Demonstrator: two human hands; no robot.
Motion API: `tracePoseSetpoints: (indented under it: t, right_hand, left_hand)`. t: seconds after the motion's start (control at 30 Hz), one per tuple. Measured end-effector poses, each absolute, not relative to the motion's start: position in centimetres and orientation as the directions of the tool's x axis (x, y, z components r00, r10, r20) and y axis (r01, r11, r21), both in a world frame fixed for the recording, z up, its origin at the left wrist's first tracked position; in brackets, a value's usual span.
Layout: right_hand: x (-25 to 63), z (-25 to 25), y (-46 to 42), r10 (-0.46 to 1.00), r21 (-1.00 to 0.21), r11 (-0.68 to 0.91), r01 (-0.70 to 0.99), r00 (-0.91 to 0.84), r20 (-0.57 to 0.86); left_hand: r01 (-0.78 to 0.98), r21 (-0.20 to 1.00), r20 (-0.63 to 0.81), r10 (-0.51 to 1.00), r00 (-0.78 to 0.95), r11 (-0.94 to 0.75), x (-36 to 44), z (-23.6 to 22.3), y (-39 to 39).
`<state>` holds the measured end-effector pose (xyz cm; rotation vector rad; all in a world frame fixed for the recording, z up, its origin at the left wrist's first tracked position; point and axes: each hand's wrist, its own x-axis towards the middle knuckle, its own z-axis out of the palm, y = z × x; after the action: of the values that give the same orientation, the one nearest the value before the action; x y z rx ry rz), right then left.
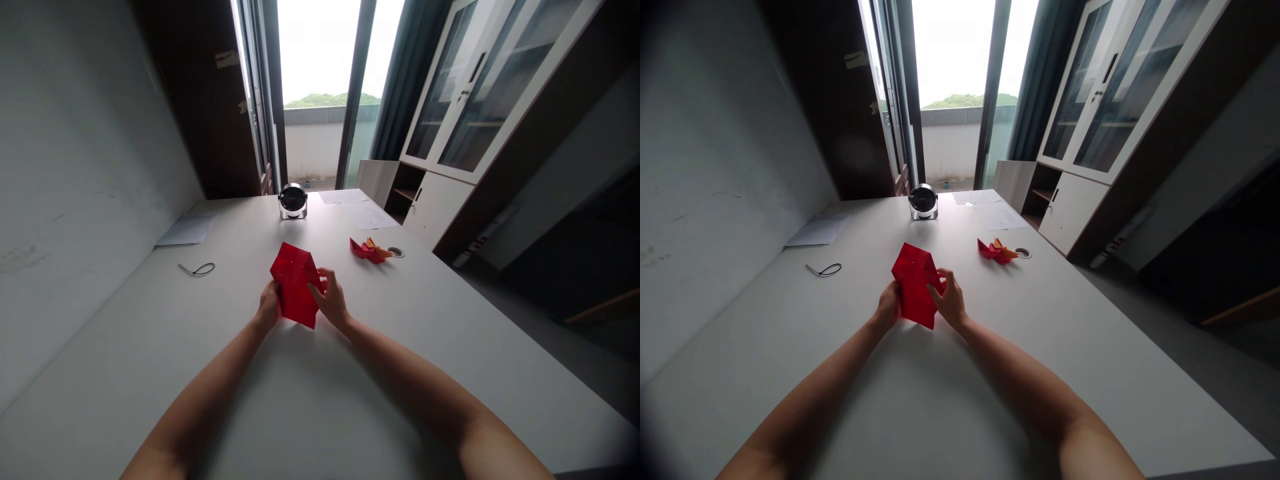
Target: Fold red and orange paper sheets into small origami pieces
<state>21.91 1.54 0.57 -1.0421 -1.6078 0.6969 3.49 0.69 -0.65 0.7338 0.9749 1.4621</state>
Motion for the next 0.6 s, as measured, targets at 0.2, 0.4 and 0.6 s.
tracePoseSetpoints:
  t: [0.2,0.4,0.6]
  right_hand:
    - [21.97,0.46,1.51,0.843,-0.771,0.522,0.364,-0.084,0.531]
    - [21.87,0.40,1.81,0.825,-0.726,0.546,0.417,-0.116,0.554]
    - [22.03,0.06,2.04,0.813,-0.718,0.569,0.400,-0.142,0.564]
  left_hand:
    - [-0.481,0.876,-0.070,0.992,-0.109,0.009,3.42,-0.62,0.70]
    - [-0.453,0.891,-0.077,0.991,-0.109,0.020,3.46,-0.67,0.66]
    - [-0.461,0.884,-0.135,0.987,-0.091,0.079,3.60,0.03,0.30]
